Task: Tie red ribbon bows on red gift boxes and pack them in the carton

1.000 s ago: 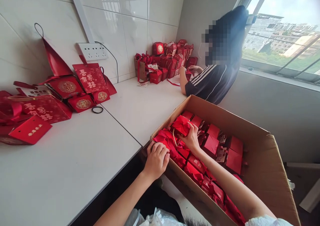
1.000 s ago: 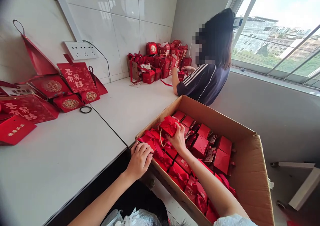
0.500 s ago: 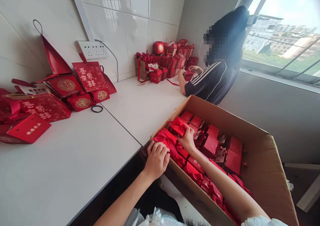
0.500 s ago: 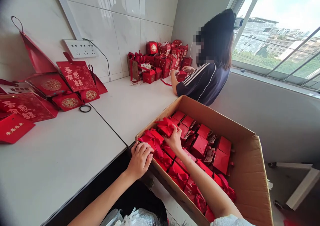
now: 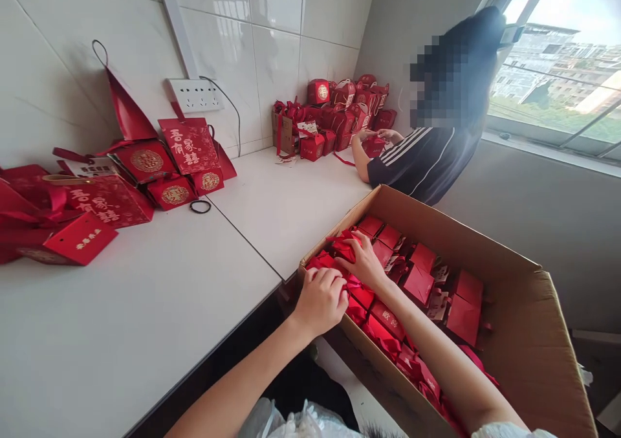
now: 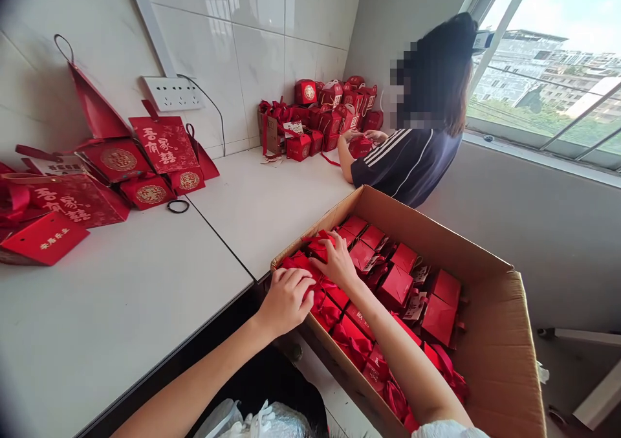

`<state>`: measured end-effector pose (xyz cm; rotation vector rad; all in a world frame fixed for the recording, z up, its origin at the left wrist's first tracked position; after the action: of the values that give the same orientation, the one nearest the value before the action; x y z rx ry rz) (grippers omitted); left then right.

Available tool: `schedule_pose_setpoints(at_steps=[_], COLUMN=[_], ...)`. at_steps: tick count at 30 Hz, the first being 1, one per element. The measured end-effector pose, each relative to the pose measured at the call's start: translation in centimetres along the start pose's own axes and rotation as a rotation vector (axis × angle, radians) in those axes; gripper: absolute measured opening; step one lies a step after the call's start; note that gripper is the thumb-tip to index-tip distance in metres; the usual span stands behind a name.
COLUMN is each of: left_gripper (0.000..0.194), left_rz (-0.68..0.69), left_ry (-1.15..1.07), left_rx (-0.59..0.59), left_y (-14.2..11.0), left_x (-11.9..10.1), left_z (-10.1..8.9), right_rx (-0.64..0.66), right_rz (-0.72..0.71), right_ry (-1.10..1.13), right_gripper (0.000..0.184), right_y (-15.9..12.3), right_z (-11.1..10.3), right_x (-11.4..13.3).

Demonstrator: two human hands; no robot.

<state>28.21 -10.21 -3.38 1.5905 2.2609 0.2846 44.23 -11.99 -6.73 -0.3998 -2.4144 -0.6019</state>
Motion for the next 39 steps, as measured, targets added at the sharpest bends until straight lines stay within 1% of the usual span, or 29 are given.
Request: schedule_pose_setpoints(at_steps=[1, 3, 6, 8, 15, 19, 23, 25, 28, 31, 33, 36, 39], left_gripper=[0.022, 0.031, 0.044, 0.044, 0.038, 0.037, 0.037, 0.037, 0.036, 0.037, 0.037, 0.037, 0.036], left_rz=[0.029, 0.040, 0.004, 0.000, -0.008, 0.008, 0.010, 0.013, 0.018, 0.021, 0.025, 0.028, 0.026], left_ry=[0.019, 0.054, 0.076, 0.090, 0.130, 0.131, 0.138, 0.139, 0.139, 0.138, 0.137, 0.138, 0.142], left_rx=[0.041, 0.148, 0.286, 0.326, 0.382, 0.395, 0.391, 0.379, 0.357, 0.341, 0.331, 0.314, 0.289], left_y=[0.7, 1.8, 2.6, 2.6, 2.0, 2.0, 1.8, 1.7, 1.5, 1.5, 1.5, 1.5, 1.4], left_x=[-0.4, -0.9, -0.9, -0.9, -1.0, -1.2, -1.2, -1.2, -1.1, -1.1, -1.1, -1.1, -1.1], left_z=[0.1, 0.5, 1.0, 1.2, 1.4, 1.4, 1.5, 1.5, 1.4, 1.4, 1.4, 1.3, 1.4], right_rx=[0.028, 0.063, 0.050, 0.030, 0.007, 0.015, 0.075, 0.120, 0.159, 0.141, 0.140, 0.119, 0.027], right_rz=[-0.024, -0.031, 0.002, 0.041, 0.196, 0.242, 0.199, 0.163, 0.114, 0.111, 0.112, 0.072, 0.029], right_ry=[-0.031, -0.052, -0.076, -0.104, -0.216, -0.247, -0.214, -0.166, -0.089, -0.056, -0.029, 0.034, 0.086], right_gripper=[0.035, 0.027, 0.021, 0.024, 0.032, 0.032, 0.036, 0.039, 0.050, 0.058, 0.058, 0.062, 0.061], right_y=[0.6, 1.6, 2.5, 2.8, 3.6, 3.7, 3.6, 3.4, 2.9, 2.0, 1.2, 0.2, -0.4], right_z=[0.4, 1.0, 1.5, 1.7, 2.0, 2.6, 3.1, 2.7, 1.0, -0.7, -0.9, -0.1, 1.0], right_x=[0.5, 1.0, 1.0, 0.8, 0.9, 0.7, 0.5, 0.4, -0.1, -0.9, -1.5, -1.8, -1.8])
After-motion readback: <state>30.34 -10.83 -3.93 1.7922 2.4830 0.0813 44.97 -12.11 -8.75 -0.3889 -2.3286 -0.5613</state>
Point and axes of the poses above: each hand's wrist, its own y-axis towards the middle knuckle, its own z-axis out of the palm, x = y × z, the point moved 5 cm from there along y, towards the middle knuckle, and after that the axes turned 13 degrees about y, right-handed, at the moved point
